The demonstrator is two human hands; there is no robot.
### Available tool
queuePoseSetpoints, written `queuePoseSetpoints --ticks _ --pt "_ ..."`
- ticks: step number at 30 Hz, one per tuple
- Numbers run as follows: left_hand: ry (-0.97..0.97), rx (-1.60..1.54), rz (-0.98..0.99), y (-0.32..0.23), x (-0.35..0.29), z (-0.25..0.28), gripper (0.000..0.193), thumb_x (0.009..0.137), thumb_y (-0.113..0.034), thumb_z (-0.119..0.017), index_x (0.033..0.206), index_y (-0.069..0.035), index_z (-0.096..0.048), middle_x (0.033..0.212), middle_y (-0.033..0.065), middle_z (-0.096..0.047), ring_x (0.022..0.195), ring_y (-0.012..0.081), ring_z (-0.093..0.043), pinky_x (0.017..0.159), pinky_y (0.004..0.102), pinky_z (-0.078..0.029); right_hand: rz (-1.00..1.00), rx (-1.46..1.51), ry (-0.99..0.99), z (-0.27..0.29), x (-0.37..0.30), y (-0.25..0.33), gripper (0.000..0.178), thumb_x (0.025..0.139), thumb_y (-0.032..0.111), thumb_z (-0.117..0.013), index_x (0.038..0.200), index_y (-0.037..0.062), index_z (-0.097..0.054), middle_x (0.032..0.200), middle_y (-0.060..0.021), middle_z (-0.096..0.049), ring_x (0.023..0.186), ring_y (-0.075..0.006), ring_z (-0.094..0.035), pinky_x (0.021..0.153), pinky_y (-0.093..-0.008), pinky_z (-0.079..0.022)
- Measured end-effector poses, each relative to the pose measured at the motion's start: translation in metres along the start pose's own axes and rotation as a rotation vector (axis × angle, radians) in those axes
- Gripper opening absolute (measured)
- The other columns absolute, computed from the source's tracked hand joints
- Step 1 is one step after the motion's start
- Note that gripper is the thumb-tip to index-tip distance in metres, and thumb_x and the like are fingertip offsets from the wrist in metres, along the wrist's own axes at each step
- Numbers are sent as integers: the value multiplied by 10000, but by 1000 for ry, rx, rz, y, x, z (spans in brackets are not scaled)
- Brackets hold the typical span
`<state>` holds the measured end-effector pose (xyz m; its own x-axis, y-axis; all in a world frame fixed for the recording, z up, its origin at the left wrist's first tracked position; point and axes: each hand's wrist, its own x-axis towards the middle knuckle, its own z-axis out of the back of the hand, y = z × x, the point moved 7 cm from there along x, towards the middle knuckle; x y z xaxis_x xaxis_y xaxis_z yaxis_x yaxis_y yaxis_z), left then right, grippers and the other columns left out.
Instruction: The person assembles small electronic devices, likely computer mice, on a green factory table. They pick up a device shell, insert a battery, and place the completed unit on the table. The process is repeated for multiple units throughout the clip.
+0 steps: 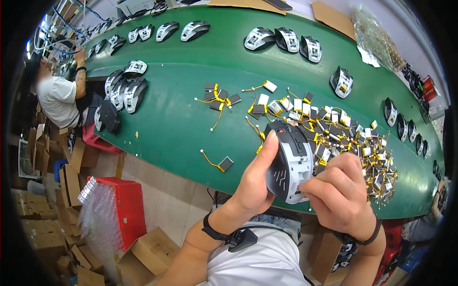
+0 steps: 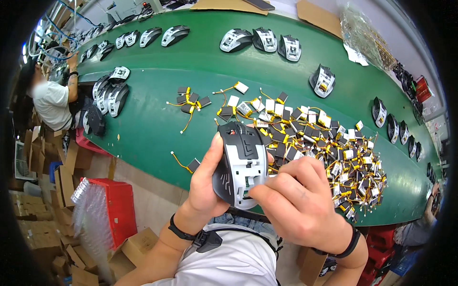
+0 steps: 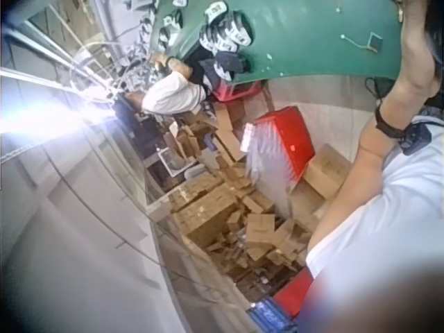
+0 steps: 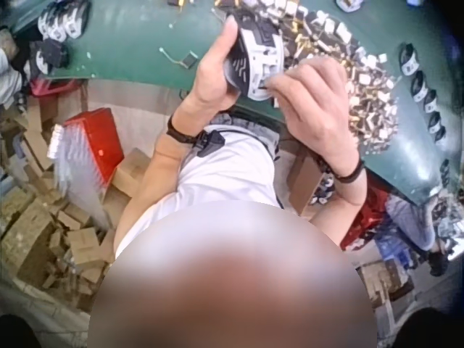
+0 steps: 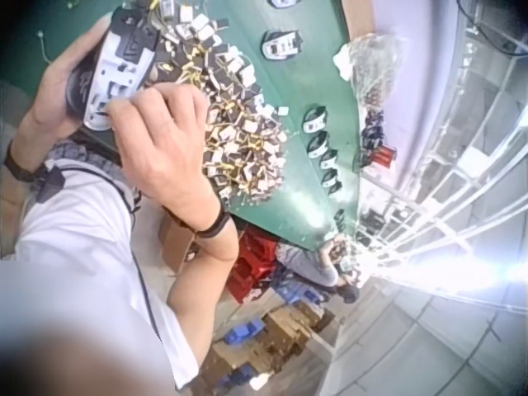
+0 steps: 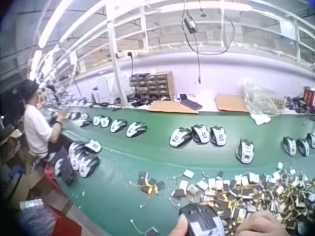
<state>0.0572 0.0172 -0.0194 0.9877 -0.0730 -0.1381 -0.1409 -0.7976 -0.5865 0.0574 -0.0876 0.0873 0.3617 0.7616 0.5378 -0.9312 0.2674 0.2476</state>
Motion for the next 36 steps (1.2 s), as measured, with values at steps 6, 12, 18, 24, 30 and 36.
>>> queuePoseSetpoints --ticks 6,12,18,24,30,36 --pt "45 -116 -45 0 -2 5 585 1032 -520 -231 1352 -70 -425 1117 172 -617 875 308 -672 758 397 -580 -6 -30 -41 -11 -12 10 311 575 -21 -702 882 20 -687 695 -20 -507 650 -217 -504 641 -353 -414" --pt "-43 86 -112 -4 -3 -2 602 1039 -503 -213 1322 -24 -443 1117 169 -616 864 284 -668 724 400 -586 -42 8 -90 -21 -20 13 281 567 -53 -666 840 14 -680 676 -31 -508 609 -229 -495 608 -353 -429" --pt "46 -56 -192 -6 -4 -4 762 968 -664 -231 1495 -114 -218 1240 216 -529 937 345 -663 790 431 -573 -312 295 -166 -11 -37 -10 330 695 26 -695 1023 -4 -673 705 -26 -570 653 -177 -535 696 -327 -471" --pt "139 86 -383 -23 -10 -5 892 884 -541 -621 1524 -163 -130 1272 255 -494 1058 331 -622 838 432 -573 -1035 1408 -130 -78 -70 -21 268 842 60 -631 1079 -59 -594 959 -79 -651 926 -124 -579 865 -279 -450" --pt "170 253 -499 -23 -12 -1 891 874 -597 -576 1520 -167 -137 1258 249 -498 1028 334 -626 833 436 -568 -976 1468 -69 -84 -62 -18 189 847 40 -626 1014 -49 -621 951 -59 -656 898 -107 -584 849 -274 -460" --pt "170 288 -518 -22 -14 1 897 864 -652 -530 1516 -172 -145 1244 244 -501 997 337 -629 828 439 -562 -967 1522 -66 -92 -66 -17 174 824 26 -637 984 -41 -622 942 -50 -657 890 -95 -575 840 -269 -459"
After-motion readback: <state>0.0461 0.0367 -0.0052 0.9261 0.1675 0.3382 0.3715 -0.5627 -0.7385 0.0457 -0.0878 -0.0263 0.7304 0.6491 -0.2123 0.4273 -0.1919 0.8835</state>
